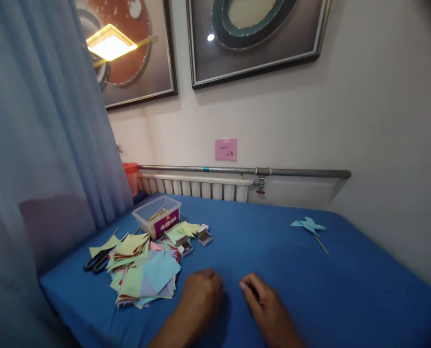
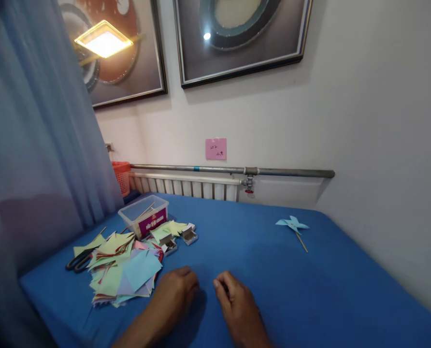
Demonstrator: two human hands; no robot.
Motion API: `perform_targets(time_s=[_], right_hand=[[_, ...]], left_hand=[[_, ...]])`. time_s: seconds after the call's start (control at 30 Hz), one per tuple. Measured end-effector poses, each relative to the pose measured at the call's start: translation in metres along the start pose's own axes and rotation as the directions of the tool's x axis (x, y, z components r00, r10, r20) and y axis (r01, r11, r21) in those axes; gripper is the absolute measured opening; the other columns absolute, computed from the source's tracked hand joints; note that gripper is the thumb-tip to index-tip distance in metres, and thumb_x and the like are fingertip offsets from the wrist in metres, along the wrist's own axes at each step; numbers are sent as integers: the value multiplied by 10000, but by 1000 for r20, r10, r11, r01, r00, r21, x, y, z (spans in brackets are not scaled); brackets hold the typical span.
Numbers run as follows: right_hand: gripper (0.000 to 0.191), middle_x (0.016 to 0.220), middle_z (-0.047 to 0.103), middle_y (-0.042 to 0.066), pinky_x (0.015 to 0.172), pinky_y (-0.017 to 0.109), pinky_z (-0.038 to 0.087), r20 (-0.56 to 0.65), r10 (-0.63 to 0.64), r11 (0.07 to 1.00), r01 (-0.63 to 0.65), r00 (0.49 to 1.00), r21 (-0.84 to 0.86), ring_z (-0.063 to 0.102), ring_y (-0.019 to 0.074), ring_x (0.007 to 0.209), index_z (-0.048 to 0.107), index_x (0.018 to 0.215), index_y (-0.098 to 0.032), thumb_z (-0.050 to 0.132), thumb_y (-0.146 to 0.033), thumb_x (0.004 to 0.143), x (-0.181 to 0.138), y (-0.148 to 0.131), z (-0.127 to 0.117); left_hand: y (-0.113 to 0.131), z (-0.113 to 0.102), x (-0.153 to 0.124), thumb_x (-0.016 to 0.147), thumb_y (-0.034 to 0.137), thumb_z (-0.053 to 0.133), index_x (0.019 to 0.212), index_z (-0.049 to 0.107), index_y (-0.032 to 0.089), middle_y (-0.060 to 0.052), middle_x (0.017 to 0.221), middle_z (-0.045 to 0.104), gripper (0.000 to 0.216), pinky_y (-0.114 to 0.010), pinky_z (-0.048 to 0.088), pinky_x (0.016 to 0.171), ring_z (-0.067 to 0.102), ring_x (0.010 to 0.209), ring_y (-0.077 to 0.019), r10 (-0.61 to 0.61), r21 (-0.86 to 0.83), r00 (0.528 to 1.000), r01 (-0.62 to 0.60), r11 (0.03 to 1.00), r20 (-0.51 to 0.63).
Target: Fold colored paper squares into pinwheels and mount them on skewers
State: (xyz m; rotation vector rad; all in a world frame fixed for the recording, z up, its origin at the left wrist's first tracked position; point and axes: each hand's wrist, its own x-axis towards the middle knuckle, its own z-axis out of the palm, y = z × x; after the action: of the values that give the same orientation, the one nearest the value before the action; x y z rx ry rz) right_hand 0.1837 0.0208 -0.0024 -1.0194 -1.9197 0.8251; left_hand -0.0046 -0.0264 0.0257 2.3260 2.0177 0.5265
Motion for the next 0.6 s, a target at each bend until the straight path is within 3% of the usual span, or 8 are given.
perform_targets(time_s=[0.07,0.17,0.23,0.33,0.4,0.5,0.6], right_hand=[[345,678,562,-20,613,268,388,17,19,1000,-19,1000,10,532,166,635,552,758,-235,458,-482,980,0,-1,3],[342,655,537,-28,590,263,363,31,40,999,-40,999,11,500,159,611,541,741,-238,461,-483,967,0,-1,8],[333,643,529,-28,584,266,349,41,44,999,-44,998,11,491,160,602,536,730,-240,465,-473,957,0,0,10],[327,633,519,-27,583,274,337,53,45,999,-45,998,9,477,161,592,524,721,-241,463,-473,944,1,1,11],[329,633,511,-27,585,278,332,53,48,999,-49,997,8,466,162,591,520,721,-242,455,-478,941,2,2,11],[328,651,516,-22,598,278,338,45,58,998,-59,997,23,473,165,612,521,725,-242,450,-478,941,2,0,11],[323,644,505,-25,596,278,335,41,80,995,-82,996,50,471,165,612,525,723,-242,458,-477,934,3,-1,10]], left_hand=[[-27,-6,-29,969,170,419,849,704,203,-88,881,712,311,-300,441,704,671,804,-210,-114,54,987,121,991,-115],[-79,-18,-64,1013,232,383,863,697,215,-67,877,704,348,-296,456,740,665,790,-190,-209,96,926,250,963,-313],[-111,-32,-77,1007,250,399,861,698,225,-60,875,711,334,-294,455,728,666,792,-195,-270,136,873,350,927,-405],[-142,-53,-83,1011,274,395,850,695,218,-74,928,729,345,-311,462,762,680,878,-226,-344,180,821,464,867,-455],[-147,-61,-80,1006,276,403,879,702,209,-86,978,737,331,-324,468,793,681,920,-237,-358,180,824,471,863,-440],[-132,-60,-75,949,269,508,1033,721,207,-100,1130,730,237,-352,464,895,661,1037,-252,-276,191,903,350,917,-330],[-107,-49,-69,865,223,596,1130,712,213,-105,1244,703,290,-404,427,960,627,1113,-282,-199,240,958,247,939,-206]])
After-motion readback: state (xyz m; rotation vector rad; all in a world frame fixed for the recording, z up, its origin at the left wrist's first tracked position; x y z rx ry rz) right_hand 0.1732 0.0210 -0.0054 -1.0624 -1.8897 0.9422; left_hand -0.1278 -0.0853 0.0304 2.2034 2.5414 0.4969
